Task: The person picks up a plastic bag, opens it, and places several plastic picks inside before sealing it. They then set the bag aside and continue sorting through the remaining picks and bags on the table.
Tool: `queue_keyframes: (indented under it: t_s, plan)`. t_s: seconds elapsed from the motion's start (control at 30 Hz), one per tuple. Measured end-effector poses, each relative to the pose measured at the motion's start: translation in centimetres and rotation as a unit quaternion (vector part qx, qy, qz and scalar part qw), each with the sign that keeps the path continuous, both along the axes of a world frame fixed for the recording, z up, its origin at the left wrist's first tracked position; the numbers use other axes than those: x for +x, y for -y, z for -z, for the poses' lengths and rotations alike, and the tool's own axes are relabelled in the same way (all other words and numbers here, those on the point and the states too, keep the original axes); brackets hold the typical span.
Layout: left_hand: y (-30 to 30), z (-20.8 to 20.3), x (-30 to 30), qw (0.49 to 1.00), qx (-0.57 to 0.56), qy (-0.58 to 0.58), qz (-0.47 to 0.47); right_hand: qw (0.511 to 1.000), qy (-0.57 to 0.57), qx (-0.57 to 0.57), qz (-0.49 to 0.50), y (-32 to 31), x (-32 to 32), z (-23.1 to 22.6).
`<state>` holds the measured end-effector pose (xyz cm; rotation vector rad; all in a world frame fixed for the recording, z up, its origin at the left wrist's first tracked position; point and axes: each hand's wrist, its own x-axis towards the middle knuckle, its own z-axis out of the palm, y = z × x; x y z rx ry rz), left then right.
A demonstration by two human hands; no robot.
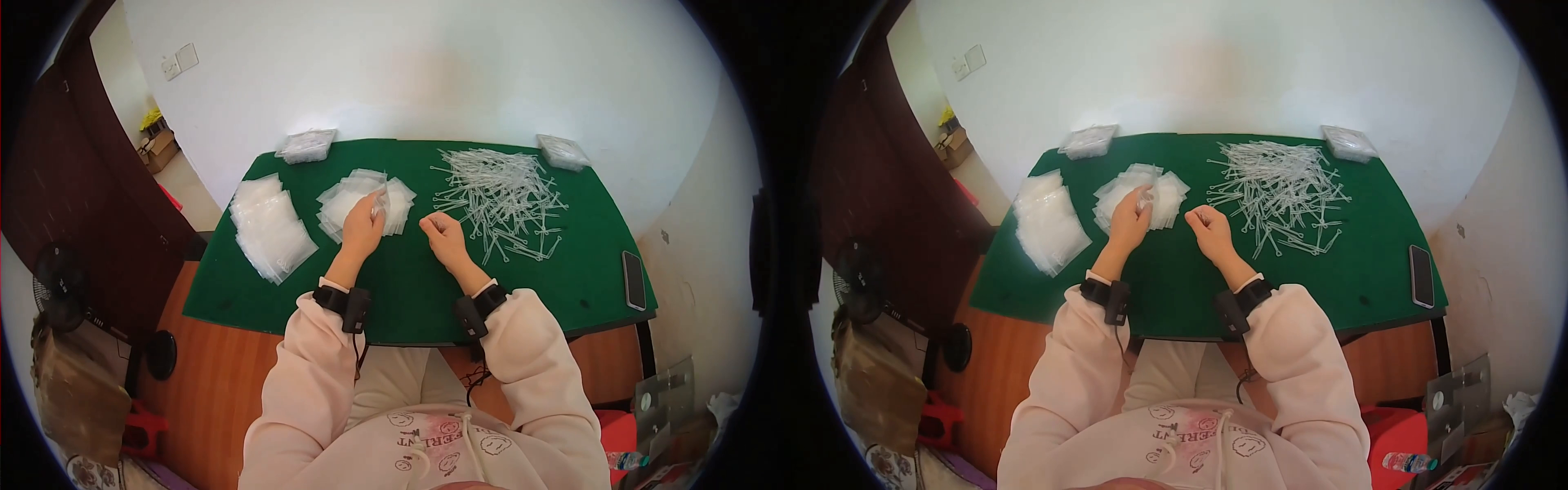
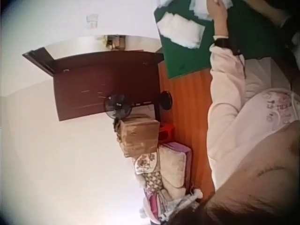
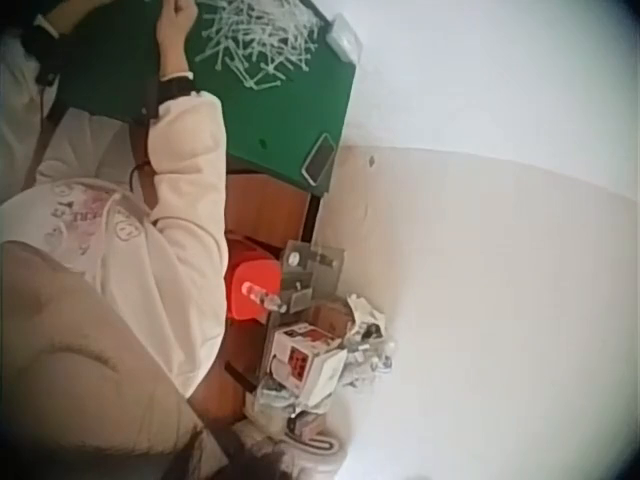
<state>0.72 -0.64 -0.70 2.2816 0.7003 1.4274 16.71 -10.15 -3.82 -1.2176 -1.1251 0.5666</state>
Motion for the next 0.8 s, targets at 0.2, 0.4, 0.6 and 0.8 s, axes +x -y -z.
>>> queue_keyframes:
  t_s: [0.2, 0.4, 0.6, 0.8]
  plan:
    - [1.2, -0.2, 0.4, 0.998, 0.009, -0.053, 0.025, 0.999, 0.037, 0.029, -0.02, -0.1, -0.1, 0.0]
    - [3.2, -1.0, 1.3, 0.994, 0.062, -0.088, 0.011, 0.996, 0.006, 0.083, -0.012, 0.1, -0.8, -0.4]
    - [4.5, -1.2, 1.9, 0.992, 0.073, -0.104, 0.013, 0.996, 0.037, 0.077, -0.021, 1.1, -2.2, -2.0]
    - [4.8, -1.5, 2.3, 0.993, 0.107, -0.053, 0.016, 0.996, 0.045, 0.07, 0.017, 0.8, -1.7, -1.6]
